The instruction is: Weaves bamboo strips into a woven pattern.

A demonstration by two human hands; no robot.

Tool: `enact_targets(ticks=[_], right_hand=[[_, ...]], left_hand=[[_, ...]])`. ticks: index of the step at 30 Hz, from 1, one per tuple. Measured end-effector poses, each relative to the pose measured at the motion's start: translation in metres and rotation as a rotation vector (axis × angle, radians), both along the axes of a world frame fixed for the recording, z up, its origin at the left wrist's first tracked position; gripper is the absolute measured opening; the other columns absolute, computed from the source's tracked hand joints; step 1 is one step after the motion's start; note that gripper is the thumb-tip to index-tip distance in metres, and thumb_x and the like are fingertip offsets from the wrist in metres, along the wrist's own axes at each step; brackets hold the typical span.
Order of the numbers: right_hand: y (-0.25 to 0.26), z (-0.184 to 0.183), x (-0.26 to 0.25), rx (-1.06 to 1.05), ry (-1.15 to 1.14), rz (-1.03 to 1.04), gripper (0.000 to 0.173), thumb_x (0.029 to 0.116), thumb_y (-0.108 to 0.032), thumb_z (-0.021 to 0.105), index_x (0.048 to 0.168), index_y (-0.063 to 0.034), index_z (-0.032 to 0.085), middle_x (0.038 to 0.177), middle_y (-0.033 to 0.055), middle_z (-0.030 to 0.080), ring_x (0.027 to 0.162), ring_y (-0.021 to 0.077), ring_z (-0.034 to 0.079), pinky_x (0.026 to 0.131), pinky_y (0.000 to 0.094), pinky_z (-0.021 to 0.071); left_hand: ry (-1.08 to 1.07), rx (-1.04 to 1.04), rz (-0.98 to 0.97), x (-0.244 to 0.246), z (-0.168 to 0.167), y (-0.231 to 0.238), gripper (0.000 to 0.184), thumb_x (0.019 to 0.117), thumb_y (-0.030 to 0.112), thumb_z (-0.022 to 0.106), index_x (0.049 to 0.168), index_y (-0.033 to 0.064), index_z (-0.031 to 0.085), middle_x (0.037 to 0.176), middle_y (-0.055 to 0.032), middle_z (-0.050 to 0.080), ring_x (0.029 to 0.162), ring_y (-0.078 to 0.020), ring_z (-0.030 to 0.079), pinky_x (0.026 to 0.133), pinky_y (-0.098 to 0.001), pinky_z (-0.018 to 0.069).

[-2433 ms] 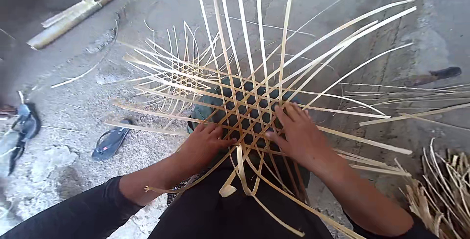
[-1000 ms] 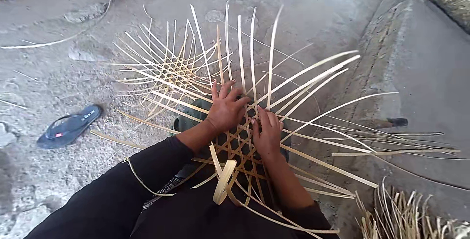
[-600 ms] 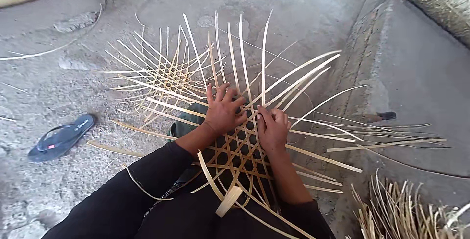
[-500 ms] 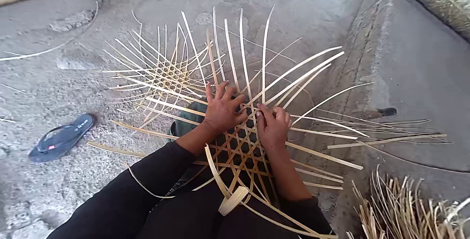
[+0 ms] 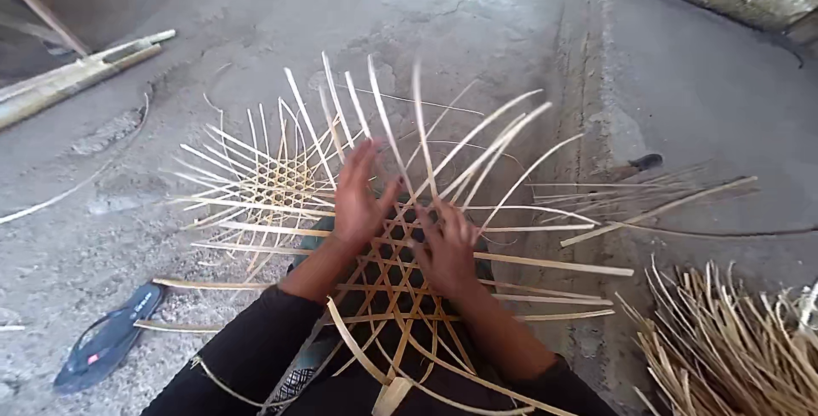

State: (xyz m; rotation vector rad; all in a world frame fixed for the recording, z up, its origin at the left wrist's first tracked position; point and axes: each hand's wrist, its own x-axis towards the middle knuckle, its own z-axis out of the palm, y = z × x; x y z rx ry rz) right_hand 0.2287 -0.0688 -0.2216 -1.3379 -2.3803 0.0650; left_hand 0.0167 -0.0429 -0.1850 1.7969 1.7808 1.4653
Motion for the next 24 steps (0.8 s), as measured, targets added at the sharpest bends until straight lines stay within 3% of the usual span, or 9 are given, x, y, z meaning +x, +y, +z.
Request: enact_targets(ticks=[3, 6, 8, 10, 12, 15, 17, 20, 24], right_hand=[[-0.01, -0.009, -0.009, -0.078, -0.038, 0.077, 0.061, 0.1032, -0.06, 0.044, 0.151, -0.0238, 0.054, 0.16, 0.0139, 0.044, 0.151, 0.0369, 0.036, 0.118, 0.07, 0.025], [-0.008, -0.005, -0.008, -0.107, -0.03, 0.083, 0.059, 0.102, -0.058, 0.049, 0.15, -0.0239, 0.055, 0.16, 0.0101, 0.046, 0.15, 0.0324, 0.038, 0.12, 0.068, 0.0232], [-0.008, -0.007, -0.007, -0.106, -0.005, 0.083, 0.058, 0.1011, -0.056, 0.053, 0.149, -0.0231, 0.056, 0.158, 0.0093, 0.047, 0.147, 0.03, 0.044, 0.121, 0.0656, 0.0247], [-0.004, -0.002, -0.003, -0.148, 0.003, 0.107, 0.058, 0.1003, -0.053, 0.058, 0.151, -0.0239, 0.054, 0.16, 0.0077, 0.046, 0.146, 0.0284, 0.044, 0.122, 0.0655, 0.0235], [0.003, 0.013, 0.012, -0.24, 0.043, 0.181, 0.055, 0.0988, -0.043, 0.065, 0.15, -0.0256, 0.055, 0.161, 0.0054, 0.044, 0.148, 0.0273, 0.042, 0.122, 0.0655, 0.0211], [0.032, 0.051, 0.061, -0.154, 0.344, 0.192, 0.027, 0.0994, -0.025, 0.067, 0.124, -0.0187, 0.076, 0.13, 0.0028, 0.071, 0.125, 0.0196, 0.063, 0.113, 0.0496, 0.0436], [0.061, 0.082, 0.112, -0.101, 0.62, 0.005, 0.021, 0.1012, -0.015, 0.063, 0.109, -0.0026, 0.077, 0.109, 0.0105, 0.076, 0.105, 0.0191, 0.071, 0.098, 0.0415, 0.0566], [0.123, 0.086, 0.207, -0.01, 0.85, -0.458, 0.031, 0.1056, -0.026, 0.056, 0.112, 0.0001, 0.072, 0.105, 0.0128, 0.075, 0.092, 0.0203, 0.073, 0.085, 0.0425, 0.0609], [0.185, 0.045, 0.316, -0.277, 0.561, -0.963, 0.034, 0.1073, -0.026, 0.051, 0.122, -0.0018, 0.07, 0.122, 0.0189, 0.071, 0.116, 0.0332, 0.068, 0.103, 0.0543, 0.0519]], left_hand=[[-0.515, -0.336, 0.006, -0.015, 0.027, 0.049, 0.092, 0.0979, 0.046, 0.064, 0.164, 0.0063, 0.014, 0.16, -0.0226, 0.035, 0.144, -0.0339, 0.043, 0.113, -0.0528, 0.0424], [-0.858, -0.567, -0.054, -0.038, 0.023, 0.097, 0.079, 0.0949, 0.061, 0.057, 0.157, 0.018, 0.035, 0.153, -0.0154, 0.045, 0.134, -0.0322, 0.049, 0.104, -0.0557, 0.0447], [-0.955, -0.631, -0.36, -0.054, 0.012, 0.116, 0.068, 0.0978, 0.063, 0.046, 0.154, 0.0247, 0.038, 0.142, -0.0075, 0.056, 0.118, -0.0267, 0.062, 0.094, -0.0487, 0.0541], [-0.872, -0.608, -0.715, -0.056, 0.015, 0.124, 0.063, 0.1029, 0.056, 0.041, 0.159, 0.0285, 0.034, 0.148, -0.0046, 0.057, 0.125, -0.0263, 0.063, 0.098, -0.0451, 0.0564], [-0.745, -0.522, -0.813, -0.047, 0.025, 0.118, 0.058, 0.1036, 0.045, 0.049, 0.157, 0.0242, 0.038, 0.137, -0.006, 0.066, 0.12, -0.0253, 0.068, 0.099, -0.0428, 0.0579], [-0.591, -0.236, -0.763, -0.034, 0.034, 0.092, 0.035, 0.1037, 0.033, 0.056, 0.129, 0.0117, 0.065, 0.115, -0.0049, 0.076, 0.107, -0.0216, 0.073, 0.098, -0.0376, 0.0587], [-0.432, -0.026, -0.75, -0.027, 0.039, 0.074, 0.025, 0.105, 0.033, 0.058, 0.117, 0.0158, 0.072, 0.119, -0.0019, 0.075, 0.116, -0.0212, 0.069, 0.107, -0.0398, 0.0527], [-0.227, 0.123, -0.747, -0.014, 0.042, 0.048, 0.026, 0.1074, 0.032, 0.053, 0.117, 0.0216, 0.075, 0.124, 0.0015, 0.073, 0.122, -0.021, 0.066, 0.111, -0.042, 0.0501], [-0.189, 0.147, -0.834, 0.003, 0.039, 0.025, 0.026, 0.108, 0.03, 0.052, 0.122, 0.0257, 0.073, 0.122, 0.004, 0.074, 0.121, -0.0211, 0.068, 0.11, -0.0419, 0.0525]])
